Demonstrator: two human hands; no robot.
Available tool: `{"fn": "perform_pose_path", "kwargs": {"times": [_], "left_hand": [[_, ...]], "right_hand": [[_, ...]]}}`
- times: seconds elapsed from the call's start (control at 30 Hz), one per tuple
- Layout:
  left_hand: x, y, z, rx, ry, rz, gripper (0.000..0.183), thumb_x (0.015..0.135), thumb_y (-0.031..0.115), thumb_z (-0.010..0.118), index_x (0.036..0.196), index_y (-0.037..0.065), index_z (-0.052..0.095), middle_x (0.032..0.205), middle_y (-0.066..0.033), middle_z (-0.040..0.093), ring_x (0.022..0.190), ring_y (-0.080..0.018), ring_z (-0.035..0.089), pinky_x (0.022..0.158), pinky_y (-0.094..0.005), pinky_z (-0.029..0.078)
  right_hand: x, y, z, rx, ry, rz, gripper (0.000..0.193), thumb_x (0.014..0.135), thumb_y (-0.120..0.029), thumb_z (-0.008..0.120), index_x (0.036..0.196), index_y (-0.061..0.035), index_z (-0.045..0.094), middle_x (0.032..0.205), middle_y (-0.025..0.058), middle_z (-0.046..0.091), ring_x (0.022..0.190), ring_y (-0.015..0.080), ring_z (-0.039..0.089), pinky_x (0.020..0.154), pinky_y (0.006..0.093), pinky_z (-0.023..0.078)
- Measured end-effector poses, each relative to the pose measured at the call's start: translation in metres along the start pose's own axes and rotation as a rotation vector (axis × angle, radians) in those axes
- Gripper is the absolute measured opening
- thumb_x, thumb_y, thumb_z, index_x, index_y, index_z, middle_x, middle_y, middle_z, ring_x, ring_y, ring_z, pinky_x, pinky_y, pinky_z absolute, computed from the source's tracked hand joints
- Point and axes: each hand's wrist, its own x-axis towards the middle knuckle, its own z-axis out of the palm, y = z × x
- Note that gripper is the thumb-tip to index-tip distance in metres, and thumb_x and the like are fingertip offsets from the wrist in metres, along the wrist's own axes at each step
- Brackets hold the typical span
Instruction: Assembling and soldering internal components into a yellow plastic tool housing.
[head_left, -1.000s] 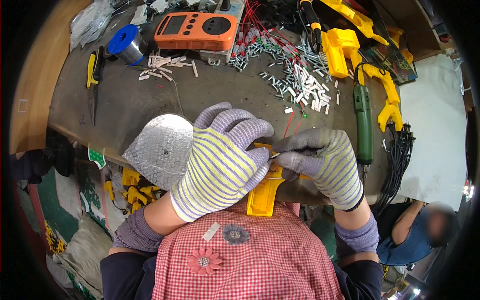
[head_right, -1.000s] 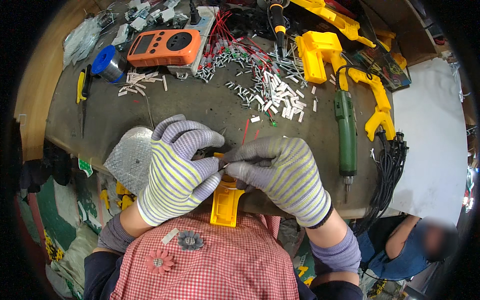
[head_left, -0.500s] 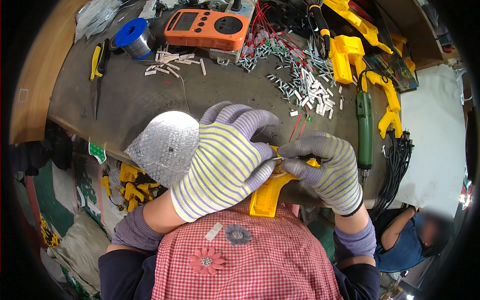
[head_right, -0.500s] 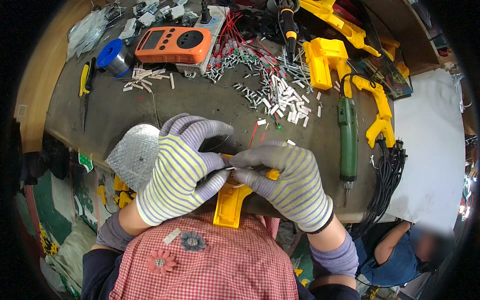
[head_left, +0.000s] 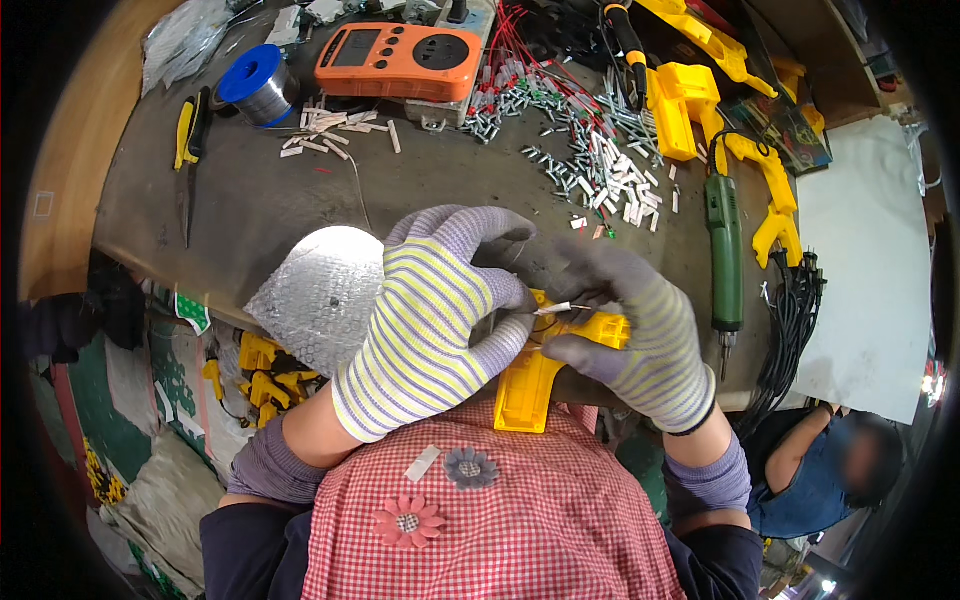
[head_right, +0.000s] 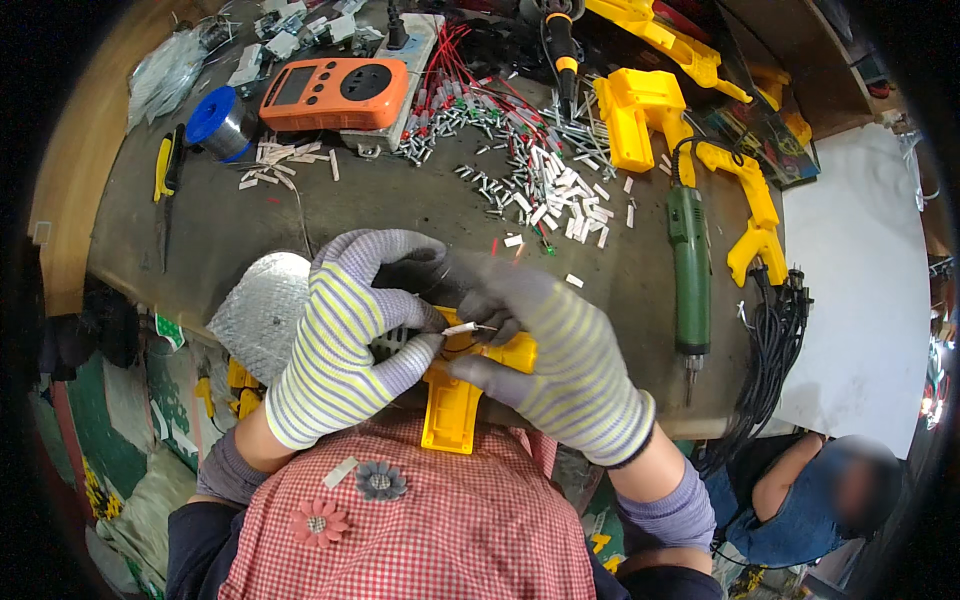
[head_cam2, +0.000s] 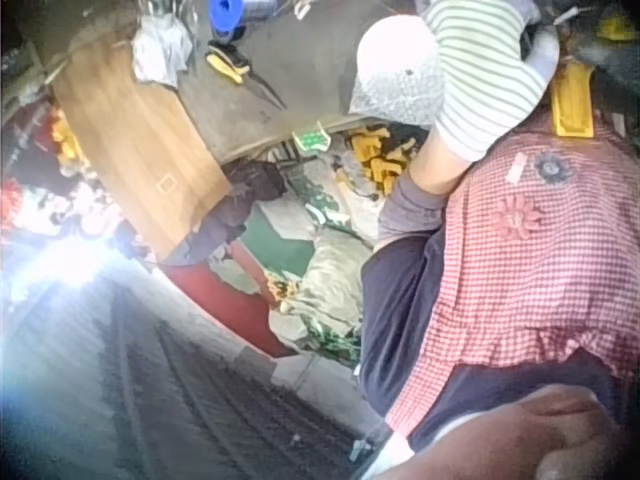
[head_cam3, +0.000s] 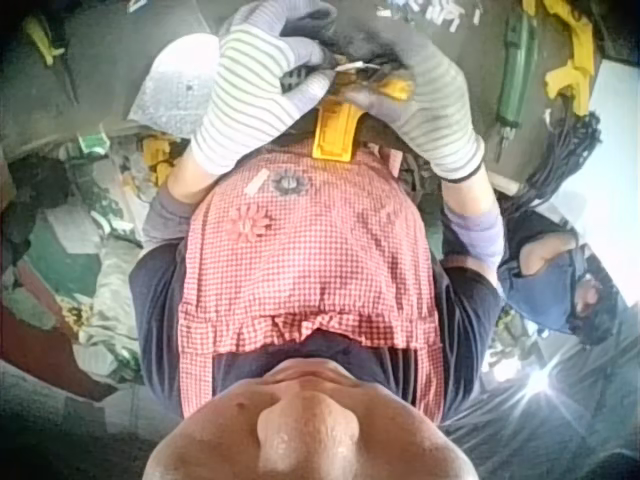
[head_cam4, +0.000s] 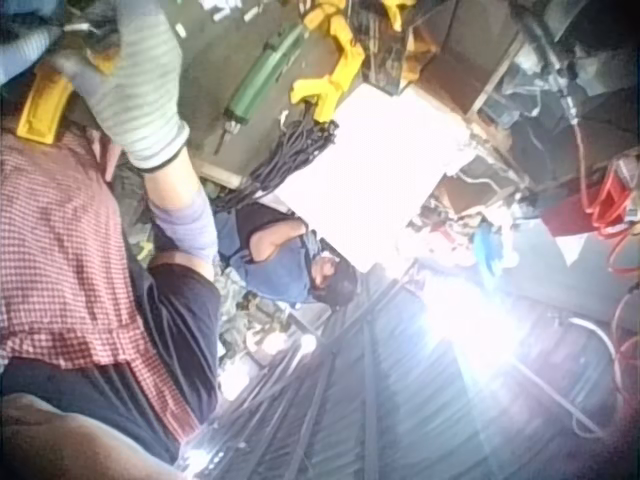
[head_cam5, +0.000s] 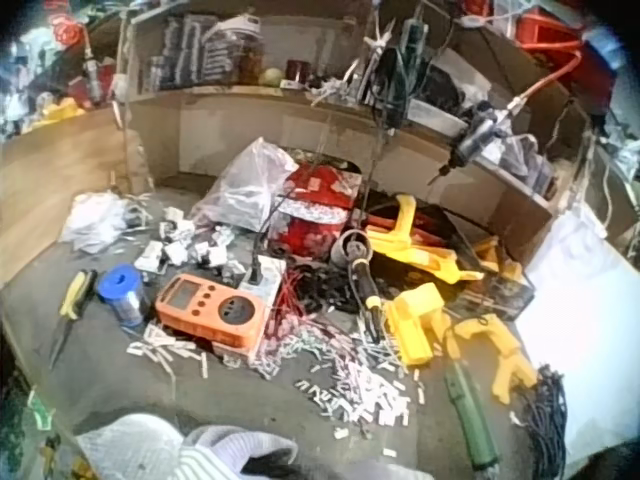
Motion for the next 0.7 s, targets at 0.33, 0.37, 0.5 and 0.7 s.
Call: {"fn": "perform_pose_path", "kwargs": {"times": [0.33,0.37,0.5,0.7], "left_hand": [[0.01,0.023,-0.001,0.203,0.045,0.082,0.015,0.069,0.019,0.074,0.082,0.011,0.073,0.121,-0.0121,0.064,0.11,-0.0359,0.057,0.098,-0.0502,0.038],[0.009,0.02,-0.002,0.174,0.047,0.072,0.015,0.07,0.019,0.074,0.082,0.011,0.073,0.121,-0.0127,0.063,0.111,-0.0362,0.056,0.098,-0.051,0.038],[-0.001,0.004,0.003,0.142,0.041,0.037,0.015,0.072,0.025,0.073,0.083,0.014,0.074,0.123,-0.0104,0.061,0.113,-0.0353,0.055,0.098,-0.0529,0.038],[0.001,0.007,0.002,0.102,0.014,0.057,0.013,0.074,0.02,0.07,0.082,0.009,0.069,0.122,-0.0137,0.061,0.11,-0.0375,0.054,0.096,-0.0501,0.038]], "right_hand": [[-0.007,0.007,0.007,0.162,0.146,0.105,0.046,0.085,0.001,0.068,0.129,-0.0058,0.058,0.085,0.0029,0.067,0.079,0.0095,0.066,0.075,0.0253,0.053],[-0.006,0.007,0.009,0.214,0.159,0.188,0.045,0.085,0.002,0.067,0.128,-0.0058,0.058,0.085,0.0025,0.066,0.079,0.0086,0.065,0.075,0.0252,0.052],[-0.007,0.01,0.014,0.344,0.172,0.225,0.044,0.084,0.002,0.067,0.127,-0.0057,0.057,0.087,0.0024,0.064,0.08,0.007,0.062,0.075,0.0241,0.051],[-0.005,0.012,0.003,-0.27,0.254,-0.256,0.039,0.08,-0.015,0.073,0.116,-0.0066,0.06,0.089,0.0111,0.064,0.082,0.0267,0.064,0.076,0.0387,0.052]]}}
